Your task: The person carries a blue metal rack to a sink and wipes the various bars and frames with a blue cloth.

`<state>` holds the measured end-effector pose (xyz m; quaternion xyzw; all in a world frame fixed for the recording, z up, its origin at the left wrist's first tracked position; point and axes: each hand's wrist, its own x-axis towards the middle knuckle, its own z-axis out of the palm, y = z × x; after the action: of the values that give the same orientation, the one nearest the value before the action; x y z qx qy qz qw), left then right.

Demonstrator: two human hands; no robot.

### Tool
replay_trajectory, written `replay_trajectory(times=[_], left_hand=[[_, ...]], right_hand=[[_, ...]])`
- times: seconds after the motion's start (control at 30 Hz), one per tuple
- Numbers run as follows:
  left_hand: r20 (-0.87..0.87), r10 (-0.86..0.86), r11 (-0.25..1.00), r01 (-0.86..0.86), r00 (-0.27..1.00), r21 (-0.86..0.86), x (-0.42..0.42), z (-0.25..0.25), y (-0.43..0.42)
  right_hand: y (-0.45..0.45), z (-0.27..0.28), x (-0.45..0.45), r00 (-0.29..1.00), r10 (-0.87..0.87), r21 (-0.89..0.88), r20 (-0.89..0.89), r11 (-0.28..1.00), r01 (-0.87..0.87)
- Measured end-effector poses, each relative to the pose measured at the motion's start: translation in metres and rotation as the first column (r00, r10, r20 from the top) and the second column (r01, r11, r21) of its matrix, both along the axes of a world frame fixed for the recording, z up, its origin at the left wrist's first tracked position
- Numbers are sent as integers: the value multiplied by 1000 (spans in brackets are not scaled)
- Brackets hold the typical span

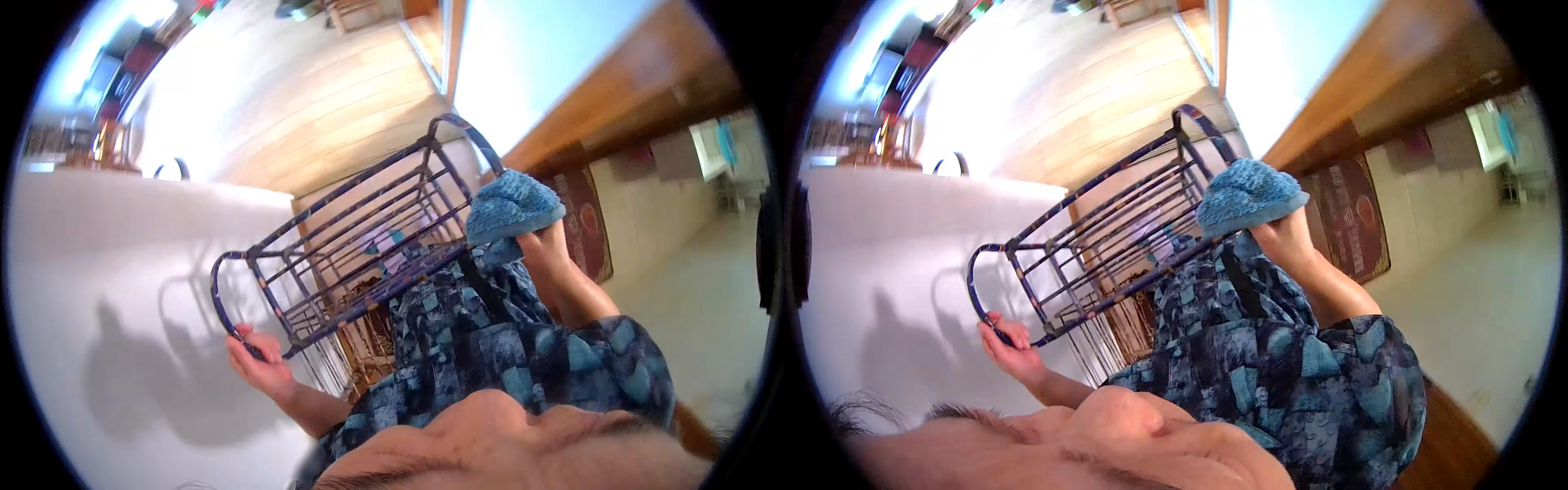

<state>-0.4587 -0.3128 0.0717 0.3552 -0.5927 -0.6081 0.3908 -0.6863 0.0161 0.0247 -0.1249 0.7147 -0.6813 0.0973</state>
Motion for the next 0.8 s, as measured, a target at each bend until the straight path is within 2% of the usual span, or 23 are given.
replay_trajectory(times=[0.1, 0.2, 0.23, 0.33, 0.4, 0.43, 0.47, 0.57, 0.6, 0.7, 0.77, 0.8], left_hand=[[46, -155, 987, 153, 987, 39, -33, 11, -14], [31, -375, 919, 367, 927, 144, -73, 15, -10], [0, -393, 917, 391, 920, 79, -39, 42, 16], [-163, -609, 751, 630, 777, 197, -82, 42, 31], [-297, -771, 502, 825, 563, 259, -107, 36, 41], [-351, -800, 394, 867, 487, 305, -118, 35, 48], [-398, -810, 300, 887, 431, 351, -117, 45, 61], [-477, -842, 100, 941, 254, 324, -157, 35, 78], [-492, -845, 43, 945, 207, 324, -169, 34, 86], [-514, -846, -30, 949, 143, 313, -197, 51, 120], [-537, -841, -104, 955, 64, 276, -224, 48, 138], [-522, -850, -84, 959, 73, 271, -233, 49, 143]], right_hand=[[9, 3, 0, 995, -104, -16, 4, 995, 104], [33, -8, 3, 973, -232, -25, 5, 972, 232], [50, 11, 14, 975, -214, -117, -66, 972, 205], [78, 21, 11, 920, -381, -133, -95, 921, 367], [102, 17, 14, 853, -512, -159, -96, 854, 495], [119, 11, 17, 821, -558, -112, -122, 829, 547], [134, 17, 28, 763, -631, -49, -139, 774, 631], [165, 8, 36, 586, -766, -132, -266, 631, 764], [178, 8, 39, 565, -782, -132, -264, 609, 782], [202, 32, 59, 488, -845, -127, -219, 520, 844], [214, 31, 58, 381, -884, -129, -273, 426, 896], [215, 33, 58, 335, -892, -124, -304, 385, 914]])
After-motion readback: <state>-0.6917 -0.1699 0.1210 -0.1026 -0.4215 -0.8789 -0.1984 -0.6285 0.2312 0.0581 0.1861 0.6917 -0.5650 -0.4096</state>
